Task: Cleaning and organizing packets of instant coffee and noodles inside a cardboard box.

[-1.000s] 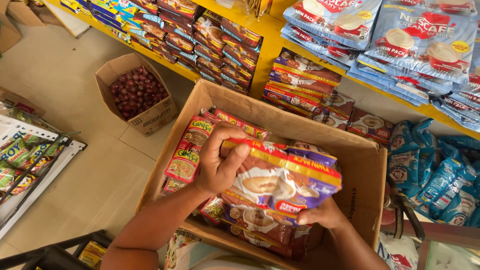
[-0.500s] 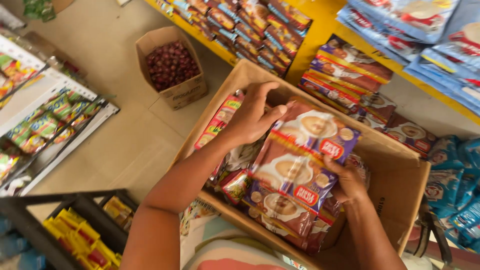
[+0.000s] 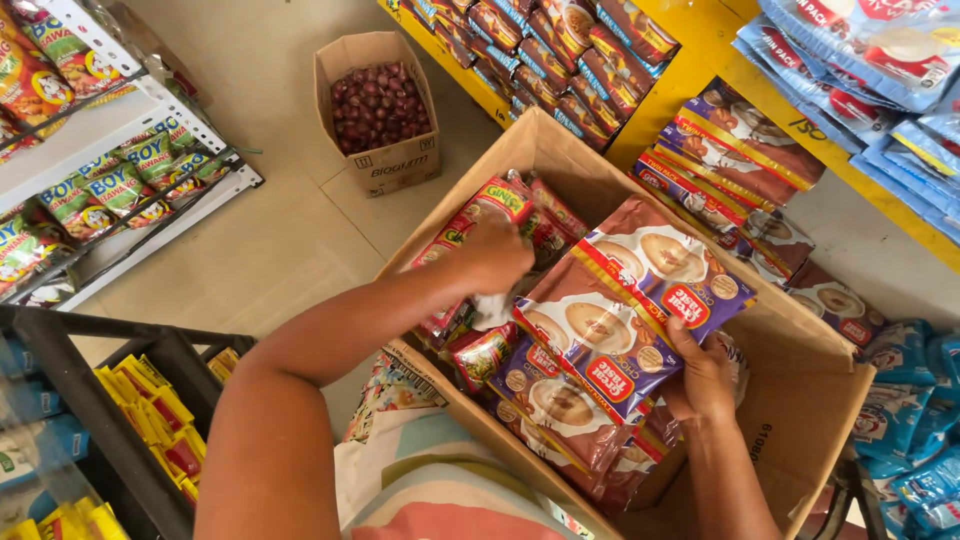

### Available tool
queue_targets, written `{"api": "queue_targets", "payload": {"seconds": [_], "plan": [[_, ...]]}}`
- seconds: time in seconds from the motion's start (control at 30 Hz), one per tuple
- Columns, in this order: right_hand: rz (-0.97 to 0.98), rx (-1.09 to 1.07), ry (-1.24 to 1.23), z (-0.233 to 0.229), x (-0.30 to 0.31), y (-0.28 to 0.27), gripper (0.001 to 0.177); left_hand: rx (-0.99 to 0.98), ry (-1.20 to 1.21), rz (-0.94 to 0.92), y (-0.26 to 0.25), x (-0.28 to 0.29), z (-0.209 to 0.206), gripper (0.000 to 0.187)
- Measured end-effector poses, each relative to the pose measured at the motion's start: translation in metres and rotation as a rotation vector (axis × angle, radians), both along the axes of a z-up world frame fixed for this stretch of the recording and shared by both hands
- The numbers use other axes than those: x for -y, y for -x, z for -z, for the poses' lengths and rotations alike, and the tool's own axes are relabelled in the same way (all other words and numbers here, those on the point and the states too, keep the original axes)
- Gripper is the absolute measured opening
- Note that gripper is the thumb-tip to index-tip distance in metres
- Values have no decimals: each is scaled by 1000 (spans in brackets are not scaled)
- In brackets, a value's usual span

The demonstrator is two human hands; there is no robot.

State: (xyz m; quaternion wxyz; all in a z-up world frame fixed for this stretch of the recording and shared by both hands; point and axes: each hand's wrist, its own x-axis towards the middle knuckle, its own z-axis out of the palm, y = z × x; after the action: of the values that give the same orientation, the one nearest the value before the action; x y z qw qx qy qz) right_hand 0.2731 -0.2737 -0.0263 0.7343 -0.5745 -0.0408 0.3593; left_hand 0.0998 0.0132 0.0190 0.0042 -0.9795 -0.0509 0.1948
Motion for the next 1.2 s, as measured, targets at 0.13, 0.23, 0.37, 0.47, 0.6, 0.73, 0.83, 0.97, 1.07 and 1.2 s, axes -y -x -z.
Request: {"api": "queue_targets", "payload": {"seconds": [0.13, 0.23, 0.37, 0.47, 0.6, 0.73, 0.83, 0.97, 1.07, 1.2], "plan": [[-32, -43, 9, -7, -2, 2, 49, 494, 108, -94, 5, -14, -54, 28], [-48, -11, 7, -10, -6, 5, 53, 728, 379, -141, 7, 3, -101, 26], [-49, -10, 34, 1, -4, 2, 55, 968, 462, 43, -28, 53, -69, 36], [-90, 20, -58, 9, -2, 0, 64, 890, 516, 160, -58, 95, -15, 60], [-86, 39, -108, 2, -5, 6, 61, 999, 422, 208, -92, 76, 34, 56], [-66, 73, 42, -3, -11, 5, 57, 969, 395, -125, -121, 43, 44, 48], [-55, 47, 51, -5, -12, 5, 57, 968, 376, -236, -124, 79, 13, 30], [-48, 36, 21, 3, -10, 5, 60, 1067, 463, 22, -137, 117, 20, 23], [-32, 19, -58, 3, -12, 11, 57, 1179, 527, 362, -159, 115, 18, 23], [-32, 69, -9, -10, -18, 17, 61, 844, 819, -52, -190, 87, 20, 21]]}}
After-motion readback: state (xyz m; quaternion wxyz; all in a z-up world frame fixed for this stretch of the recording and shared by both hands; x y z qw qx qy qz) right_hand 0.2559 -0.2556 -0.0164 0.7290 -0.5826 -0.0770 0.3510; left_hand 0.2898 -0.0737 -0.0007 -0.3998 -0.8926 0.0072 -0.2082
